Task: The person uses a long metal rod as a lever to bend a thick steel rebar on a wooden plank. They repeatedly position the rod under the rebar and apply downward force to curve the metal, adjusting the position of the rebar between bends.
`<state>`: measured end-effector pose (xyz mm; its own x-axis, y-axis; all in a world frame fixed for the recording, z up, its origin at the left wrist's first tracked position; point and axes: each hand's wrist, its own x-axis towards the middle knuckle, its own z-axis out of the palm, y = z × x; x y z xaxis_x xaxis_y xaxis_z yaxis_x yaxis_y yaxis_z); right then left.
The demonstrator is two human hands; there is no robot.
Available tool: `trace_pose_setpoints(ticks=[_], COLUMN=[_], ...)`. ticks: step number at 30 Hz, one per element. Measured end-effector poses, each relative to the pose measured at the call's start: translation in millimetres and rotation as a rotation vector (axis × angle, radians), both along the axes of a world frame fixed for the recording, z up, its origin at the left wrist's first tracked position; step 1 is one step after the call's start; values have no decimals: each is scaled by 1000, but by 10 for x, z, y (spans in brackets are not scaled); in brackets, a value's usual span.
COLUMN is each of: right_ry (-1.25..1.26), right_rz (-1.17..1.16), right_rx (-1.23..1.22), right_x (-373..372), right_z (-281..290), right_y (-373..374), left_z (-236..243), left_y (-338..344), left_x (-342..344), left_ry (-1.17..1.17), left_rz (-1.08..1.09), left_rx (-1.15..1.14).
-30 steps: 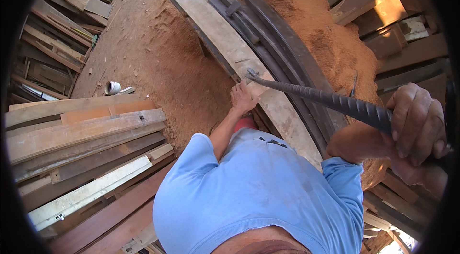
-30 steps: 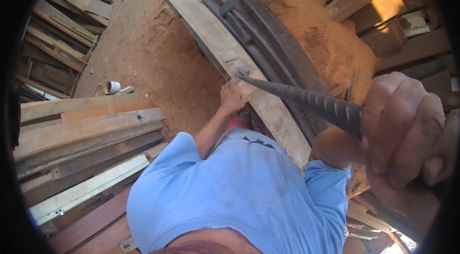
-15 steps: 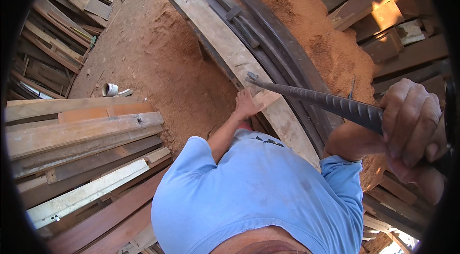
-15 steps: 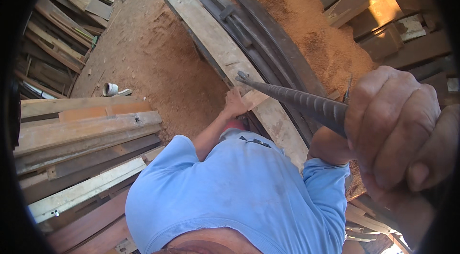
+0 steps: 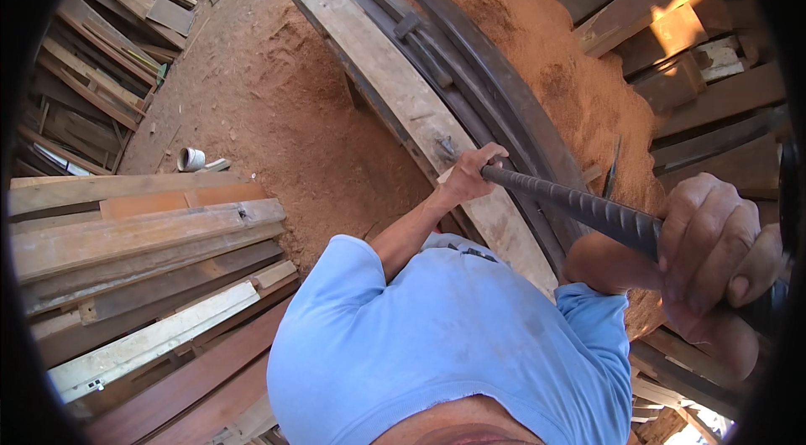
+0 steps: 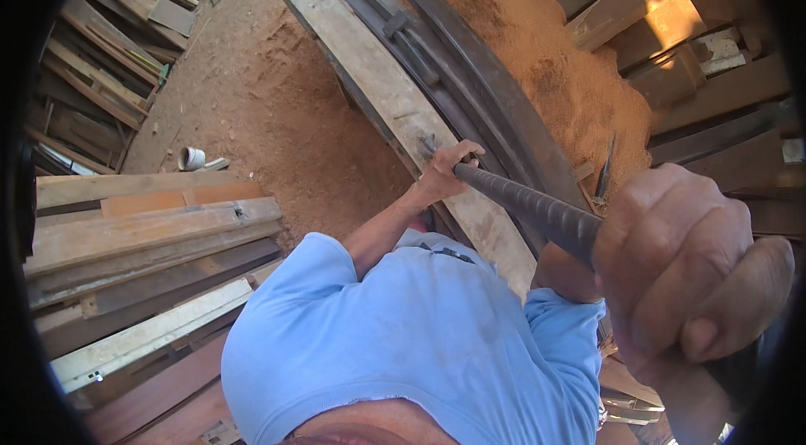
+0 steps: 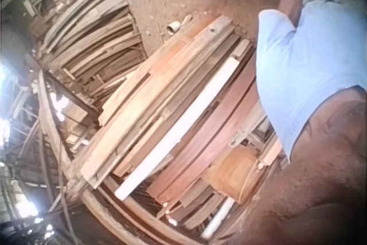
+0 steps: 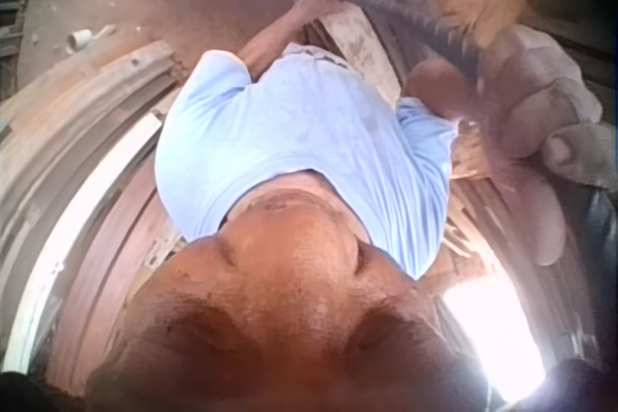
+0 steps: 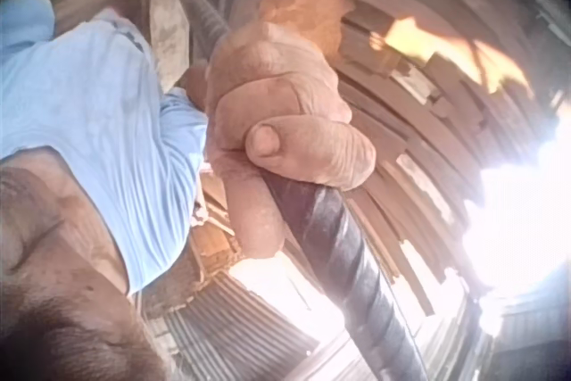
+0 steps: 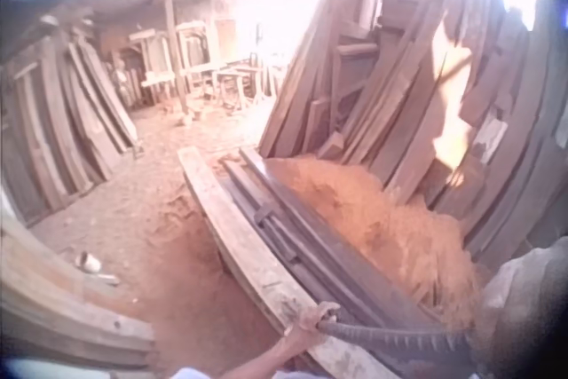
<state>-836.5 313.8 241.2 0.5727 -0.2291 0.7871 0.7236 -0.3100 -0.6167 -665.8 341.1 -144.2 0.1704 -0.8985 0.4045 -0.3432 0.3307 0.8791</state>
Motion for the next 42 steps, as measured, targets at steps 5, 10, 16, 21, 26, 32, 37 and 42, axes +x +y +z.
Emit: trace_pose_setpoints(ticks=[5, 10, 16, 21, 26, 32, 37, 42], right_ry=[94, 104, -72, -102, -138, -303, -304, -231], right_rz=[203, 137, 102, 54, -278, -667, -870, -857], right_rx=[-74, -42, -54, -38, 2, 315, 683, 763], right_x=[-238, -263, -28, -304, -831, -1564, -2173, -2469], right_z=[102, 119, -17, -133, -407, -1071, -1628, -2149], right_y=[-221, -159, -40, 60, 332, 762, 1185, 1447], left_z=[100, 159, 142, 101, 51, -142, -281, -410], left_y=[-12, -62, -70, -93, -70, 30, 249, 274], left_x=[-38, -34, 73, 42, -30, -312, -602, -759], left_ry=[31, 31, -11, -43, -80, -202, -407, -562], left_rz=[-79, -32, -27, -108, -202, -182, -75, -27], left_rx=[21, 5, -23, -3, 31, -52, 14, -35])
